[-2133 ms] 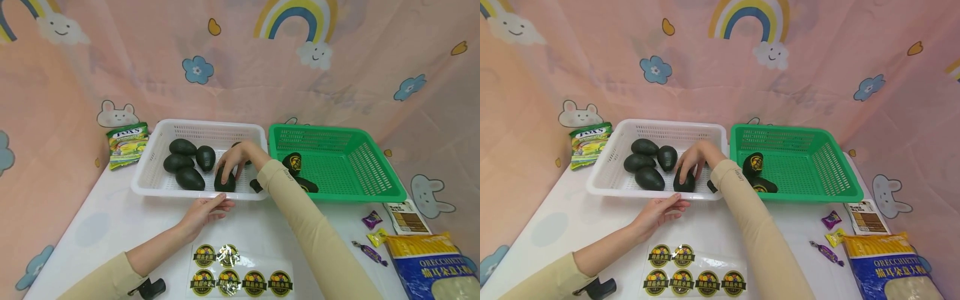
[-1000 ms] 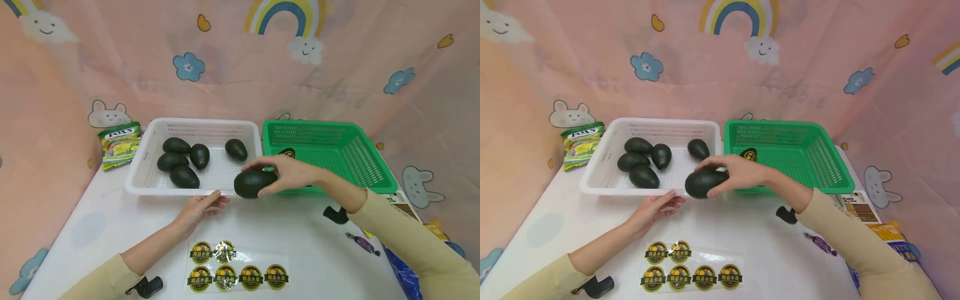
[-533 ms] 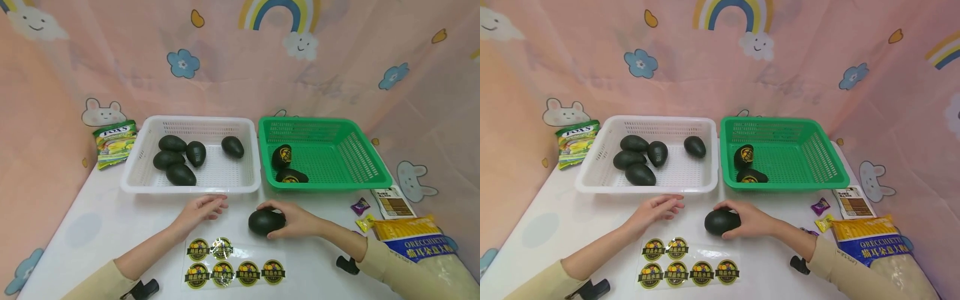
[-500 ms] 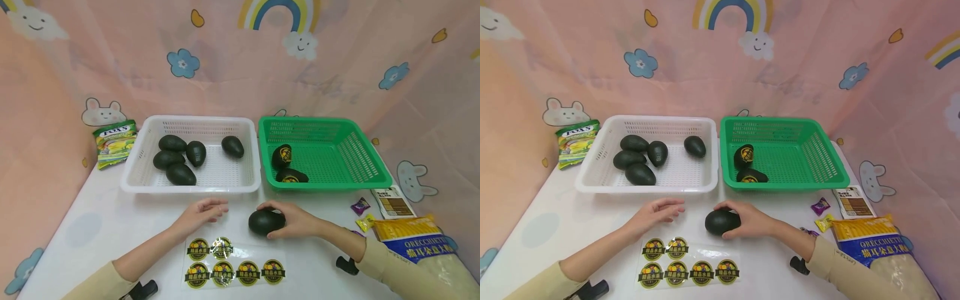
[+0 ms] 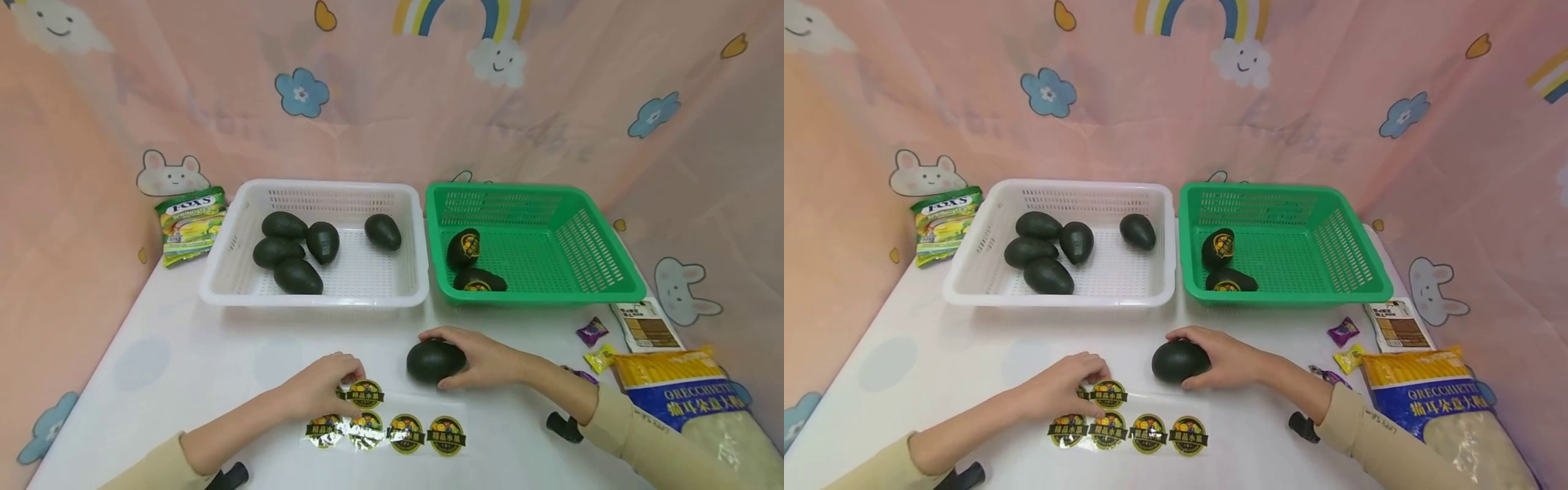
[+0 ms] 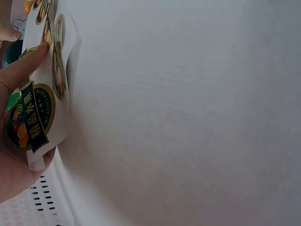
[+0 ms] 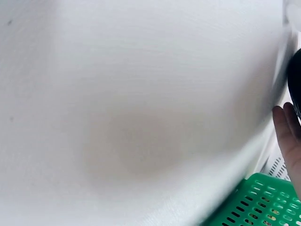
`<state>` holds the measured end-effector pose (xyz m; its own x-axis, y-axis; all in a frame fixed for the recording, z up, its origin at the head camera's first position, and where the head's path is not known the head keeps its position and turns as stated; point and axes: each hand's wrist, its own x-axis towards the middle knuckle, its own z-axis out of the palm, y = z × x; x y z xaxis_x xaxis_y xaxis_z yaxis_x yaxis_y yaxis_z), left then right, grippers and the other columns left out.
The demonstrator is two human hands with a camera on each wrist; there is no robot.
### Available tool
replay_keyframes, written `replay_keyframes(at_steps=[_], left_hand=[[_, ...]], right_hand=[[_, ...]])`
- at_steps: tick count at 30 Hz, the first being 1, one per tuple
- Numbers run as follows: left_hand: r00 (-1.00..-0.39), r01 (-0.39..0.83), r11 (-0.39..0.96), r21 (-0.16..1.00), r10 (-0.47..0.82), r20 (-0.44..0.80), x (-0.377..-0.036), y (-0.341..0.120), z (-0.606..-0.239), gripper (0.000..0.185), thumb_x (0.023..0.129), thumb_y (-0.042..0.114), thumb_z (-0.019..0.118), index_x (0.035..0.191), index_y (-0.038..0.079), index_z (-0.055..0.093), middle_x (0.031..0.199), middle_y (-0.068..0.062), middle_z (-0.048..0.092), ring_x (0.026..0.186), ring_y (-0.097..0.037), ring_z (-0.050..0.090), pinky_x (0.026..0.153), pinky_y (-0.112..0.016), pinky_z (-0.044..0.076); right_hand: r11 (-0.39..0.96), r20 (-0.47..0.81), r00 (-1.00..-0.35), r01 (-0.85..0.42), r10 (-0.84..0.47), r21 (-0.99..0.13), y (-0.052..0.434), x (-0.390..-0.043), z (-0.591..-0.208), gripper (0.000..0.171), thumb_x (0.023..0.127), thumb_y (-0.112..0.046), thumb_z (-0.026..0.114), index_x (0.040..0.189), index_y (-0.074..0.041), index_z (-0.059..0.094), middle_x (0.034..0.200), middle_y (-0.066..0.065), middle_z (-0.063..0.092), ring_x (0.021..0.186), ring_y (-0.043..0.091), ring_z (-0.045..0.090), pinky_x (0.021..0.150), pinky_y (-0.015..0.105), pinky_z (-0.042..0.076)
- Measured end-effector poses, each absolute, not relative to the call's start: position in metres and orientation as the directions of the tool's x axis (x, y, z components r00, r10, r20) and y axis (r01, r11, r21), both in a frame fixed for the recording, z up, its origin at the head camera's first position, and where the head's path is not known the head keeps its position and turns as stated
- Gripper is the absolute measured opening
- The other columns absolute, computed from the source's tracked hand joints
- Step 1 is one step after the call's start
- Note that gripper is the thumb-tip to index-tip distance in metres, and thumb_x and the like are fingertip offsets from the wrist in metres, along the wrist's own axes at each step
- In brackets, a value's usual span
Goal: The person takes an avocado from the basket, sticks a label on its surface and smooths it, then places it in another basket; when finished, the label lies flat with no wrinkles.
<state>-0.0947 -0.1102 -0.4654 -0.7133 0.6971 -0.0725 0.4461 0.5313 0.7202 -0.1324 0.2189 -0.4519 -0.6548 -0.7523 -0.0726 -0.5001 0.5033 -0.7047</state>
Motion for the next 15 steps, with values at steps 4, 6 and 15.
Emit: replay_keyframes(at_steps=[4, 6, 15], left_hand=[[-0.710, 0.397, 0.452, 0.799, 0.703, -0.045, -0.099, -0.110, -0.466, 0.023, 0.077, 0.021, 0.085, 0.091, 0.019, 0.067, 0.082, 0.016, 0.062, 0.078, -0.002, 0.057, 0.074, -0.024, 0.051], [-0.710, 0.392, 0.433, 0.812, 0.703, -0.031, -0.100, -0.110, -0.466, 0.019, 0.078, 0.023, 0.083, 0.090, 0.020, 0.069, 0.081, 0.017, 0.064, 0.077, 0.000, 0.059, 0.074, -0.023, 0.052], [-0.694, 0.414, 0.402, 0.817, 0.720, -0.003, -0.103, -0.105, -0.465, 0.018, 0.082, 0.031, 0.080, 0.079, 0.023, 0.064, 0.066, 0.019, 0.050, 0.059, 0.002, 0.037, 0.056, -0.016, 0.034]], right_hand=[[0.509, -0.062, -0.656, -0.519, -0.752, -0.687, 0.218, -0.131, -0.449, 0.072, 0.079, -0.035, 0.082, 0.140, -0.018, 0.048, 0.136, -0.010, 0.052, 0.123, 0.011, 0.049, 0.100, 0.041, 0.043], [0.507, -0.040, -0.667, -0.525, -0.744, -0.684, 0.218, -0.130, -0.450, 0.070, 0.078, -0.037, 0.083, 0.137, -0.018, 0.050, 0.133, -0.010, 0.054, 0.120, 0.011, 0.051, 0.099, 0.041, 0.044], [0.499, 0.067, -0.722, -0.539, -0.689, -0.678, 0.208, -0.127, -0.461, 0.069, 0.078, -0.039, 0.083, 0.135, -0.015, 0.051, 0.130, -0.009, 0.056, 0.115, 0.011, 0.054, 0.097, 0.037, 0.046]])
